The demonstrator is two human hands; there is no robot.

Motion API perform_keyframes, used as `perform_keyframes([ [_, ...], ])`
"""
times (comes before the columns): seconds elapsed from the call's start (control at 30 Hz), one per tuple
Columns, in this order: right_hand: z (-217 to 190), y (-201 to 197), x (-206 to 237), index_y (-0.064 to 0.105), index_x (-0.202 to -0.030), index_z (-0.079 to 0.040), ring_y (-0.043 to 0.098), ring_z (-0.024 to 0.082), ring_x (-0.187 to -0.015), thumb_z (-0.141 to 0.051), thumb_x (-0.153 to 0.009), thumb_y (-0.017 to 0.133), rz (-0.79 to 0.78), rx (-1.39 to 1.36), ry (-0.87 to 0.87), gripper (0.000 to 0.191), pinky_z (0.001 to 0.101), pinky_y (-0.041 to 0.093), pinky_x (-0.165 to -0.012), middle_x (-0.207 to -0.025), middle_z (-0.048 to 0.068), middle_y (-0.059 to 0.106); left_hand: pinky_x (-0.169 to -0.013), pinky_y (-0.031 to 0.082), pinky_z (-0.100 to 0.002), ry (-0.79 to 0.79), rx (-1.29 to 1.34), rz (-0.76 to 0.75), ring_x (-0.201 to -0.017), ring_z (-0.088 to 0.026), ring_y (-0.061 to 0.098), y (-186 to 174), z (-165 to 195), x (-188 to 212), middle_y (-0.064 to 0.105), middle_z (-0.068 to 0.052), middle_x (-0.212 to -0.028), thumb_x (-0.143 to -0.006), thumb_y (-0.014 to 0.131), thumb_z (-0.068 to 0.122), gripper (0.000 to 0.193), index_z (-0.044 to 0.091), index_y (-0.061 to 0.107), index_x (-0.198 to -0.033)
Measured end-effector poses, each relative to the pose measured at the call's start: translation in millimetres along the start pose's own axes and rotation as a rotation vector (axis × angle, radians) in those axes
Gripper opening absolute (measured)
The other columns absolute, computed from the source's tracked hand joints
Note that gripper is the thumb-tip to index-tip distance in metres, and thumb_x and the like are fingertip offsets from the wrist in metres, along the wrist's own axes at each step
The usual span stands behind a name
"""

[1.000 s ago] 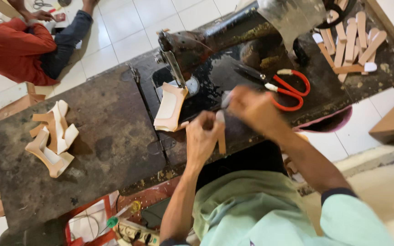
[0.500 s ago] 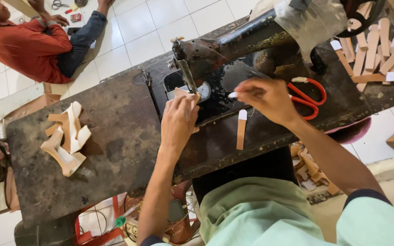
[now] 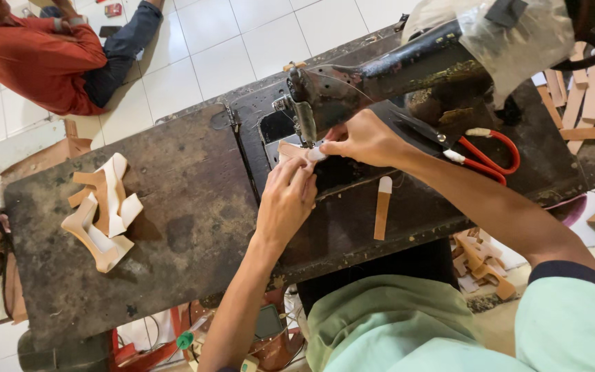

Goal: The person uses a sewing machine to stitch beige shoe parts, guiding them under the needle and trimming threads with scissors. They repeatedly pick up parts, sew them, and place finished pieces aside.

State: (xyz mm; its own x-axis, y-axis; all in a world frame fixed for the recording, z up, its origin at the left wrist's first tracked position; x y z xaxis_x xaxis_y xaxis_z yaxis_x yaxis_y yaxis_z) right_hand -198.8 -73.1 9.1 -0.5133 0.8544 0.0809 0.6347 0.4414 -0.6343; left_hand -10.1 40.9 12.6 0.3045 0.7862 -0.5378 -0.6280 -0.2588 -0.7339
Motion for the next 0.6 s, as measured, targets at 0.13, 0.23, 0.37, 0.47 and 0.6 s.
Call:
perform_keyframes([
  [0.13, 5.3, 7.4, -4.4, 0.076, -0.097, 0.0, 0.072, 0.013, -0.073, -0.026, -0.082, 0.081, 0.019, -0.107, -0.022, 0.029, 0.0301, 0.055, -0.067, -0.082, 0.007, 0.078, -0.1, 0.052, -0.044, 0.015, -0.024, 0.009, -0.116, -0.033, 0.064, 1.8, -2.9, 1.1, 0.066, -0.015, -0.123, -0.09, 0.07, 0.003, 0.02, -0.002, 0.066, -0.109],
  [0.23, 6.8, 4.9, -0.5, 0.078, -0.096, -0.002, 0.069, 0.013, -0.069, -0.027, -0.082, 0.082, -0.008, -0.065, -0.018, 0.029, 0.0307, 0.053, -0.063, -0.08, 0.006, 0.077, -0.101, 0.053, -0.044, 0.014, -0.023, 0.0, -0.118, -0.032, 0.064, 1.0, -4.1, 1.8, 0.067, -0.014, -0.126, -0.091, 0.07, 0.003, 0.019, -0.001, 0.066, -0.109],
  [0.37, 2.1, 0.2, 4.5, 0.077, -0.1, -0.002, 0.065, 0.014, -0.061, -0.03, -0.08, 0.084, -0.026, 0.004, -0.127, 0.035, 0.0293, 0.052, -0.06, -0.075, 0.008, 0.074, -0.102, 0.053, -0.044, 0.009, -0.032, 0.012, -0.12, -0.031, 0.064, 1.5, -4.9, 1.9, 0.067, -0.014, -0.127, -0.091, 0.07, 0.003, 0.02, -0.002, 0.066, -0.111],
  [0.47, -2.1, 0.0, 7.8, 0.077, -0.104, -0.003, 0.066, 0.014, -0.06, -0.03, -0.081, 0.083, -0.003, 0.034, -0.193, 0.036, 0.0285, 0.052, -0.059, -0.073, 0.009, 0.073, -0.1, 0.053, -0.044, -0.009, -0.019, 0.014, -0.119, -0.032, 0.064, 3.2, -4.6, 1.6, 0.068, -0.015, -0.126, -0.09, 0.07, 0.003, 0.022, -0.002, 0.067, -0.111],
  [0.6, -2.9, -1.5, 5.7, 0.078, -0.107, -0.005, 0.065, 0.018, -0.057, -0.03, -0.081, 0.081, -0.012, 0.042, -0.162, 0.036, 0.0307, 0.051, -0.058, -0.071, 0.009, 0.071, -0.102, 0.053, -0.044, -0.005, -0.046, 0.033, -0.12, -0.031, 0.064, 3.1, -2.3, -0.1, 0.068, -0.014, -0.128, -0.091, 0.071, 0.004, 0.022, 0.0, 0.066, -0.112],
])
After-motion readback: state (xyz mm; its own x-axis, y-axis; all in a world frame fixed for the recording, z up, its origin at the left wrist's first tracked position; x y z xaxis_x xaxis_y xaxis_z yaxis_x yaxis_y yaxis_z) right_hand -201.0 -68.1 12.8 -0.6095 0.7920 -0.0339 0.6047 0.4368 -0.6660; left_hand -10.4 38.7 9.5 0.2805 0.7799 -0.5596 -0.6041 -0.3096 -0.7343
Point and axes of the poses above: each hand's wrist, its own x-axis away from the middle knuckle, its own y-axis out of the palm, z = x × y, the point moved 2 cm from there along -x, towards the middle knuckle
